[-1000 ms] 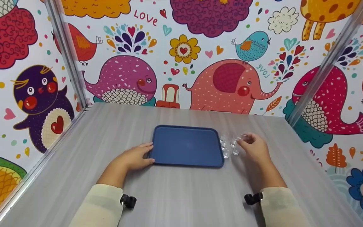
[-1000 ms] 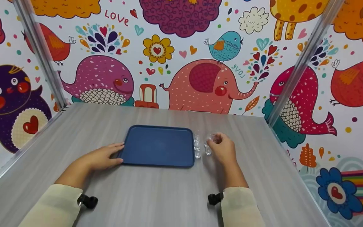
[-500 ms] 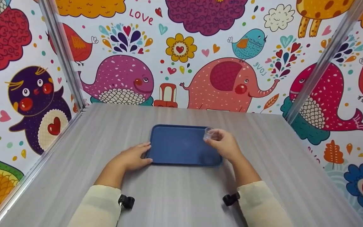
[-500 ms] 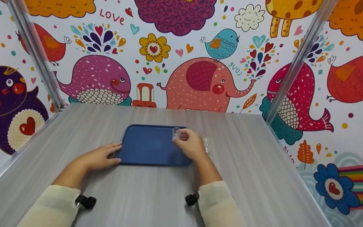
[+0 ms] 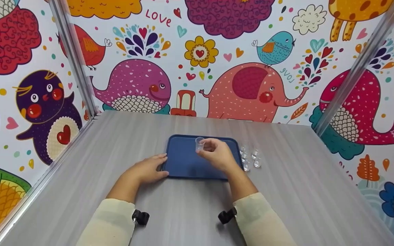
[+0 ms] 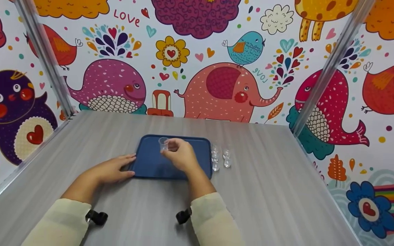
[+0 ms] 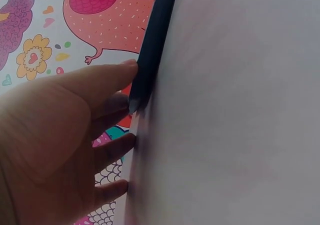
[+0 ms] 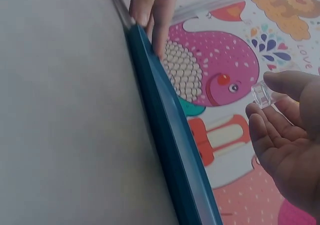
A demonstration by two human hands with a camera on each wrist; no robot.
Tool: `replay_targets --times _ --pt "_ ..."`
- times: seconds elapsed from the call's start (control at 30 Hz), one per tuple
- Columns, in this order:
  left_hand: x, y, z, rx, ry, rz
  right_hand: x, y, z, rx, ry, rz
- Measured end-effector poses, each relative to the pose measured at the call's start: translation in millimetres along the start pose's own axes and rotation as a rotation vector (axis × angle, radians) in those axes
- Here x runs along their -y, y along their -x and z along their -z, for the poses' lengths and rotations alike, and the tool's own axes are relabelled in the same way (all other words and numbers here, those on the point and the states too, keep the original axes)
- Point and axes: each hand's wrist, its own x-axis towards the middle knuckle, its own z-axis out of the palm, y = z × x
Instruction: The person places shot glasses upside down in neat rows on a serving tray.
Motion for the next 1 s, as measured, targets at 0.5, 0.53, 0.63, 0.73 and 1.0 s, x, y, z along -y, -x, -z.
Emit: replay_targets --times 0.5,0.53,0.63,0.73,1.0 --pt "-0.4 -2.1 -0.7 -0.010 -0.008 0.026 -2 -1.8 -23 0.088 0.040 0.006" --pt "-0.7 -2.2 -0.5 -0.010 -0.008 0.026 -3 -1.5 -24 0.090 0.050 0.004" --pt "-1.2 -2.4 -0.4 -0.008 -0.006 0.024 -5 0.1 -27 0.095 0.074 0.001" --pt "-1.5 -1.9 -0.5 -0.004 0.002 0.023 -6 1.3 -32 0.103 0.097 0.012" --pt "0.9 -2.4 -1.1 -0.007 0.017 0.015 -7 4.2 -45 0.159 0.149 0.030"
